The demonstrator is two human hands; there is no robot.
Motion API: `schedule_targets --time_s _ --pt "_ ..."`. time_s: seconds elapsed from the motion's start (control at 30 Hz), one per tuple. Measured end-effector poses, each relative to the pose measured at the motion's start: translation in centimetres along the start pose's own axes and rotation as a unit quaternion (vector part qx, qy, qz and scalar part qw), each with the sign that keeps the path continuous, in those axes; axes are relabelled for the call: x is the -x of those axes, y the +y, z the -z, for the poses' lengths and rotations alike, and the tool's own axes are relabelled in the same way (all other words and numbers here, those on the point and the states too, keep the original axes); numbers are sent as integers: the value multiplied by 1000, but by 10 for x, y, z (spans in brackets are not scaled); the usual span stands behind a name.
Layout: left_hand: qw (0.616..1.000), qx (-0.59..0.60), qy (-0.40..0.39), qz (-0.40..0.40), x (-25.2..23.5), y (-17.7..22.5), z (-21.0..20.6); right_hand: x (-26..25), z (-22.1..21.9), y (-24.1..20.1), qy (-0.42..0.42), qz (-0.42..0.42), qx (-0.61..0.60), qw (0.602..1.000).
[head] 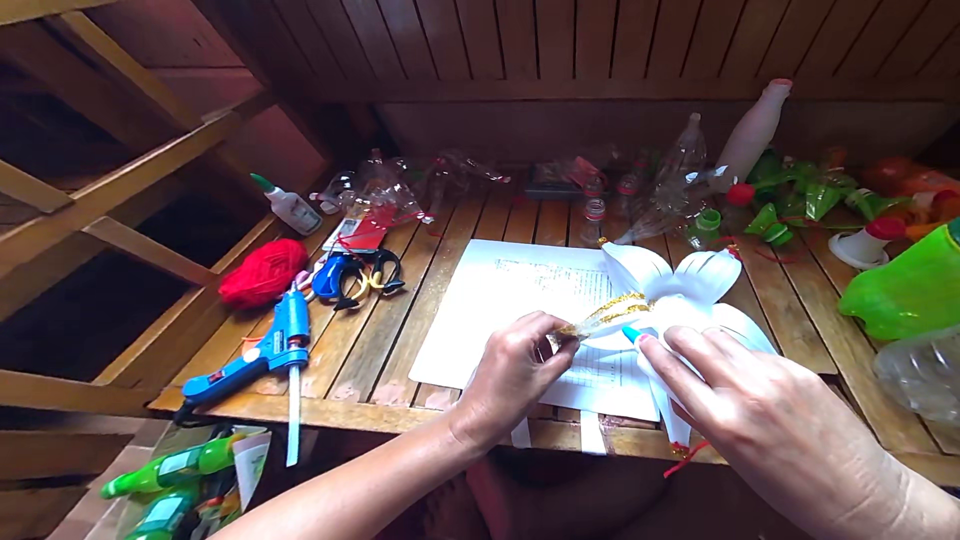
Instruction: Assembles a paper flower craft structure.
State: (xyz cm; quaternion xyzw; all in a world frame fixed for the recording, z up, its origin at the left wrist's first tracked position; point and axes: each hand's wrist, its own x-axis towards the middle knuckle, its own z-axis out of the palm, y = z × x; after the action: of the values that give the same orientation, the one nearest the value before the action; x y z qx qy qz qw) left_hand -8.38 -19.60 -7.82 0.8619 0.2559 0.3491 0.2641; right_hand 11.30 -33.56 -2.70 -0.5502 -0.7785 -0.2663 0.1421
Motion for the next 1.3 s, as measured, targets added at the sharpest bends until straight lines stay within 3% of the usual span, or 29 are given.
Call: schedule_targets --time_s 1.3 --pt "999 -30 -18 -9 1 0 7 0 0 0 -5 -5 -13 1000"
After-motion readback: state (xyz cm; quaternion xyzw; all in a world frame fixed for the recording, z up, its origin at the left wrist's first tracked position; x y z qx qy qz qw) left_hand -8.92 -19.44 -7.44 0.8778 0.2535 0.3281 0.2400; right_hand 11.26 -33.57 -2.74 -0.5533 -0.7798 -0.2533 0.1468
